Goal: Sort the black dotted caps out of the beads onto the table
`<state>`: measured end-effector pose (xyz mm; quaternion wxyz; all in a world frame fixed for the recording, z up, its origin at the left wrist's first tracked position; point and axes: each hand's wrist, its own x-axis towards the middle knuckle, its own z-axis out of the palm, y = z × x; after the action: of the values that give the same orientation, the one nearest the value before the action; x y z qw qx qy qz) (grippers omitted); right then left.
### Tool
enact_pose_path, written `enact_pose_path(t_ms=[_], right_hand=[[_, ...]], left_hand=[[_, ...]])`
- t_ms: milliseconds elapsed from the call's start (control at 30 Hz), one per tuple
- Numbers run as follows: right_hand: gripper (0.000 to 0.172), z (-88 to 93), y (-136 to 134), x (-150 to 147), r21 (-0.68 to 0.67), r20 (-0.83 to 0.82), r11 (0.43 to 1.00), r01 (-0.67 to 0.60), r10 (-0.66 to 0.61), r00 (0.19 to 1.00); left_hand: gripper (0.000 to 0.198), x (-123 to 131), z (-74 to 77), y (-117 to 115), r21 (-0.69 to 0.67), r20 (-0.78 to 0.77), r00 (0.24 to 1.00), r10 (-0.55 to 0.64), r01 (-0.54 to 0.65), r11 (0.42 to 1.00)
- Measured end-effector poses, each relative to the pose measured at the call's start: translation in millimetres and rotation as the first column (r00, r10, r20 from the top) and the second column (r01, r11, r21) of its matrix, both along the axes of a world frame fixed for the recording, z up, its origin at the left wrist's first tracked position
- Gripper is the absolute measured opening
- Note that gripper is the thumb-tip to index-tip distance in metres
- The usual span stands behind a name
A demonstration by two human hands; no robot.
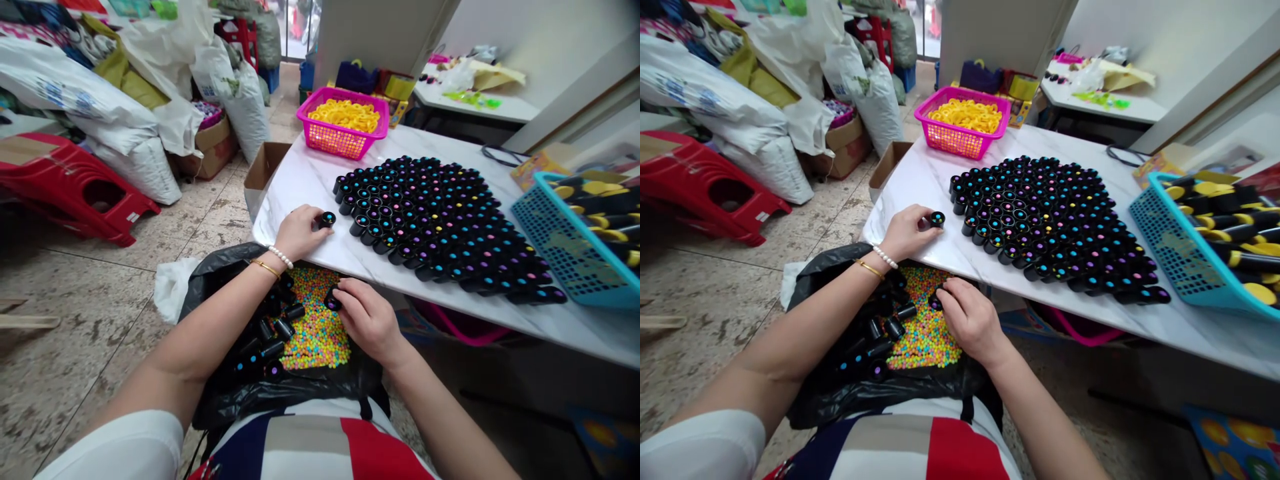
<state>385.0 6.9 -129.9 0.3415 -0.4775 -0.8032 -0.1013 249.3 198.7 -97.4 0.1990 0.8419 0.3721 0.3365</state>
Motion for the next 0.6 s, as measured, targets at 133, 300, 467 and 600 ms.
enact_pose_path(t_ms=[133, 300, 467, 600], right_hand=[[0.041, 0.3, 0.3, 1.4, 0.041, -0.023, 0.999, -0.006, 0.007, 1.000], [0.040, -3.9, 2.0, -2.7, 0.068, -0.074, 0.998, 0.017, -0.012, 0.997], [0.047, -7.9, 2.3, -3.5, 0.124, -0.062, 0.991, 0.046, -0.039, 0.997], [0.052, -11.6, 4.6, -2.5, 0.135, -0.053, 0.989, 0.056, -0.049, 0.997]], left_hand=[[0.019, 0.2, 0.0, -0.2, 0.005, -0.002, 1.000, -0.001, 0.001, 1.000], [0.020, 0.2, -0.7, -0.2, 0.004, -0.014, 1.000, 0.011, -0.011, 1.000], [0.022, 0.4, -1.9, 0.4, 0.005, -0.007, 1.000, 0.010, -0.010, 1.000], [0.022, 0.5, -3.2, 1.2, 0.021, -0.001, 1.000, 0.006, -0.006, 1.000]])
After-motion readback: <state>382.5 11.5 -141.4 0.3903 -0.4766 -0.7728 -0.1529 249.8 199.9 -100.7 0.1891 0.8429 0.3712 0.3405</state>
